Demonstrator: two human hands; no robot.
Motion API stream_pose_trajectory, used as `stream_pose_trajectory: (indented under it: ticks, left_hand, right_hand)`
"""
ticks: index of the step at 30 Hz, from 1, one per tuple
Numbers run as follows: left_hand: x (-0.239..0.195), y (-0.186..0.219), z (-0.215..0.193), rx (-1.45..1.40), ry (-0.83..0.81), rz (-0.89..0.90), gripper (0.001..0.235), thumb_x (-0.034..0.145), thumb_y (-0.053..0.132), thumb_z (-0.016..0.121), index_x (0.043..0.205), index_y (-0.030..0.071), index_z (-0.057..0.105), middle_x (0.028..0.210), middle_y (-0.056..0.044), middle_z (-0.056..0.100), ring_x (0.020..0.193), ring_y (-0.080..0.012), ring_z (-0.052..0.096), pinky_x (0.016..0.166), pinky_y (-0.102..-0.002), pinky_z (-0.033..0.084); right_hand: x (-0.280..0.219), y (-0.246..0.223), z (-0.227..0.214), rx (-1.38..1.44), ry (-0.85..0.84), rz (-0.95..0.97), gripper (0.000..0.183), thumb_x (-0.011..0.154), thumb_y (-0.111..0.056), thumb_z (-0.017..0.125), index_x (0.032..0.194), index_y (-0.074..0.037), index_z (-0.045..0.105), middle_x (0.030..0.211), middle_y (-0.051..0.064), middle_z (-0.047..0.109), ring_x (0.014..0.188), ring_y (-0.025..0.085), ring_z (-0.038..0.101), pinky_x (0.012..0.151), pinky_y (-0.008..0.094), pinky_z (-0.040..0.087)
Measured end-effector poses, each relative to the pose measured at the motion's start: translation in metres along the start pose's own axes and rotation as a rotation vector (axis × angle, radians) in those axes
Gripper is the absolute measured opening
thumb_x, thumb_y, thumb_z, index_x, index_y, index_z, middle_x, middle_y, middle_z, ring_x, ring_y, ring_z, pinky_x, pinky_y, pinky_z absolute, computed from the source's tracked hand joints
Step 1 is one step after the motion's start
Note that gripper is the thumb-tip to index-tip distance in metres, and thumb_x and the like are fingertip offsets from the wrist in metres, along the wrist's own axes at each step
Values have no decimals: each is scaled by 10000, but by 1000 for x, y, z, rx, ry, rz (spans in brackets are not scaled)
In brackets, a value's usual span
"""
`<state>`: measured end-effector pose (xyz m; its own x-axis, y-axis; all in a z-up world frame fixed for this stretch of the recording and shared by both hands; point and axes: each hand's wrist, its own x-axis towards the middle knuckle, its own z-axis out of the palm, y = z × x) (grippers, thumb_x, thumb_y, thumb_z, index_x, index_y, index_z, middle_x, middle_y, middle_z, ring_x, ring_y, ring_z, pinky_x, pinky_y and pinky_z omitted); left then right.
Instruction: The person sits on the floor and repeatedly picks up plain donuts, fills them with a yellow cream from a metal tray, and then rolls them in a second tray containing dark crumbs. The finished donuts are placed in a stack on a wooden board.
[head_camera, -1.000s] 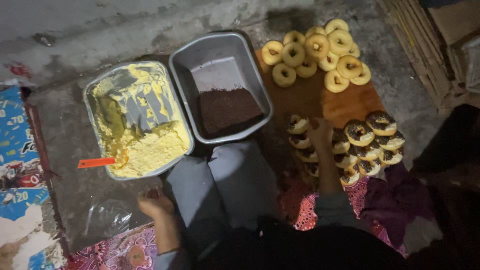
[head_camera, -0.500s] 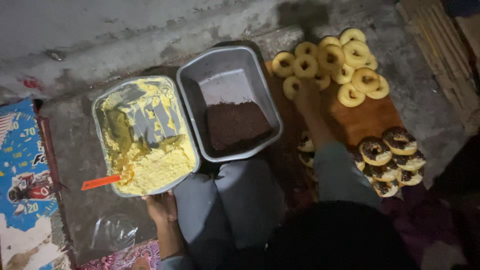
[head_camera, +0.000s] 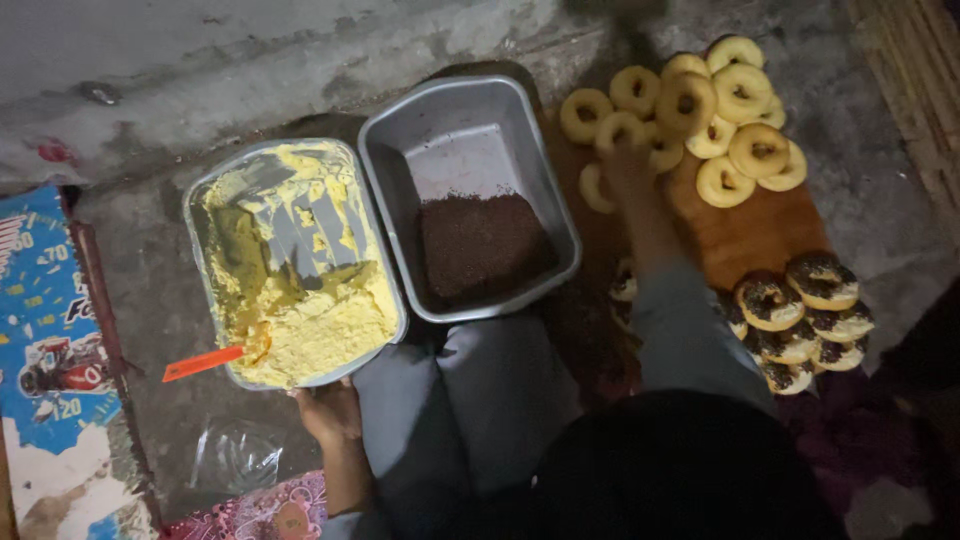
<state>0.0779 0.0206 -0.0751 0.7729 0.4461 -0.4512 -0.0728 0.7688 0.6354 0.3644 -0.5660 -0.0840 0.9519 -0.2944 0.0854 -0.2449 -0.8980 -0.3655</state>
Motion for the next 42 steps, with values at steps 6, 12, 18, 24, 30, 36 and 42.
stream_pose_trajectory:
  ticks: [6, 12, 18, 24, 30, 36, 42]
  left_hand:
    - [8, -2, -14, -43, -40, -43, 563, 1107, 452, 405, 1542, 97, 444, 1563, -97, 482, 1377, -258, 508, 1157, -415, 428]
    - [11, -4, -34, -190, 81, -48, 253, 1013, 412, 473, 1033, 164, 521, 928, -49, 582, 919, -258, 614, 809, -430, 542]
    - [-49, -25, 9, 121, -111, 514, 87, 1037, 173, 600, 1088, 132, 543, 1038, -38, 598, 913, -154, 593, 858, -352, 598]
    - [-165, -61, 55, 253, -838, -141, 575, 1002, 350, 610, 1447, 8, 482, 1355, -101, 605, 1238, -207, 598, 1055, -320, 481]
    - [-193, -21, 46, 183, -476, -349, 564, 1042, 347, 551, 1422, -67, 499, 1381, -243, 589, 1242, -354, 616, 1052, -482, 520]
    - [-201, -14, 28, 48, -369, -493, 648, 1027, 519, 321, 1427, 41, 498, 1380, -157, 607, 1241, -304, 623, 1011, -476, 522]
    - [-203, -38, 12, 44, -584, -369, 587, 1085, 412, 351, 1462, -21, 475, 1382, -212, 588, 1245, -362, 593, 1059, -506, 492]
  right_hand:
    - [-82, 11, -8, 149, 69, 6, 387, 848, -113, 753, 1202, -32, 620, 1184, 180, 631, 1135, 349, 606, 1007, 467, 485]
    - [-122, 5, -54, 582, 507, 239, 426, 834, -110, 772, 1219, -38, 605, 1189, 161, 627, 1142, 323, 605, 1016, 446, 483]
    - [-259, -67, -79, 919, 459, -12, 466, 819, -107, 790, 1235, -44, 590, 1195, 143, 623, 1148, 298, 604, 1024, 425, 481]
    - [-393, -190, -105, 872, 139, -497, 519, 782, -123, 817, 1245, -60, 591, 1203, 130, 634, 1145, 283, 601, 1024, 405, 473]
    - [-421, -205, -161, 883, -74, -450, 536, 870, -136, 771, 1350, -36, 554, 1305, 163, 621, 1223, 296, 593, 1067, 390, 454]
    - [-447, -206, -163, 1437, -588, -161, 561, 932, -156, 703, 1427, -54, 458, 1285, 118, 598, 1224, 217, 580, 1086, 360, 481]
    - [-471, -218, -143, 1425, -668, -342, 606, 977, -144, 698, 1507, -35, 424, 1461, 114, 492, 1376, 205, 490, 1169, 357, 415]
